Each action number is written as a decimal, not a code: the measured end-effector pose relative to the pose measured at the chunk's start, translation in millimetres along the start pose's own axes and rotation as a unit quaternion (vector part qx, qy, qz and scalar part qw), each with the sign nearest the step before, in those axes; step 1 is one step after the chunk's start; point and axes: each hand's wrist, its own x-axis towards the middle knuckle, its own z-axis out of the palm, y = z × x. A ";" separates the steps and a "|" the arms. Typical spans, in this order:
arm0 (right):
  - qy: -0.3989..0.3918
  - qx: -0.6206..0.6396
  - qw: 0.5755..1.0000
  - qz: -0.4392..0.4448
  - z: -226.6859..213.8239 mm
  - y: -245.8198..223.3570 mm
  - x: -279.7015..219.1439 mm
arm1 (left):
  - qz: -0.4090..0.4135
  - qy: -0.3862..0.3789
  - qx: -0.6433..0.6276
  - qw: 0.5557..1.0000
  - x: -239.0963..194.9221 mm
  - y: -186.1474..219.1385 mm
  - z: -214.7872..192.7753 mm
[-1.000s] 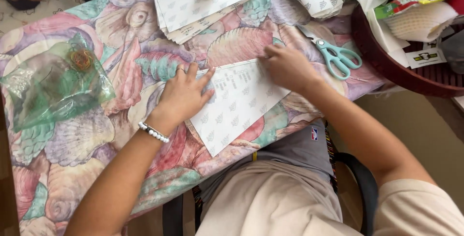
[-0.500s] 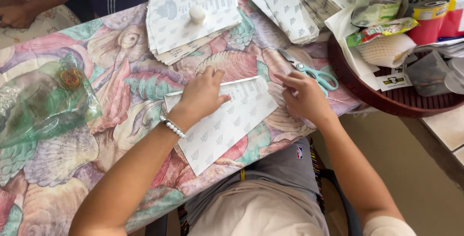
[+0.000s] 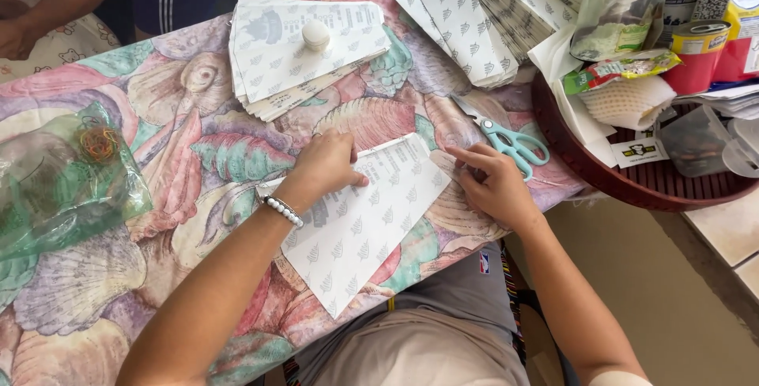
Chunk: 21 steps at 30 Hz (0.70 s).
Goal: Manually folding printed paper sheets into bags or liners on a table.
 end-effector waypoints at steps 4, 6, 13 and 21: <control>0.000 0.025 1.000 0.006 -1.7 1.1 -0.7 | -0.013 0.023 0.026 0.999 -0.8 2.7 -2.3; 0.000 0.026 1.000 0.010 -0.4 5.3 -2.3 | -0.015 0.010 0.043 0.999 -4.6 6.3 -6.7; 0.008 0.016 1.000 0.014 -1.9 2.0 -3.0 | -0.006 -0.060 0.000 0.998 -3.5 10.9 -20.7; -0.001 -0.002 1.000 0.004 2.0 1.6 -3.3 | 0.006 -0.082 -0.167 0.983 -18.4 11.7 -32.4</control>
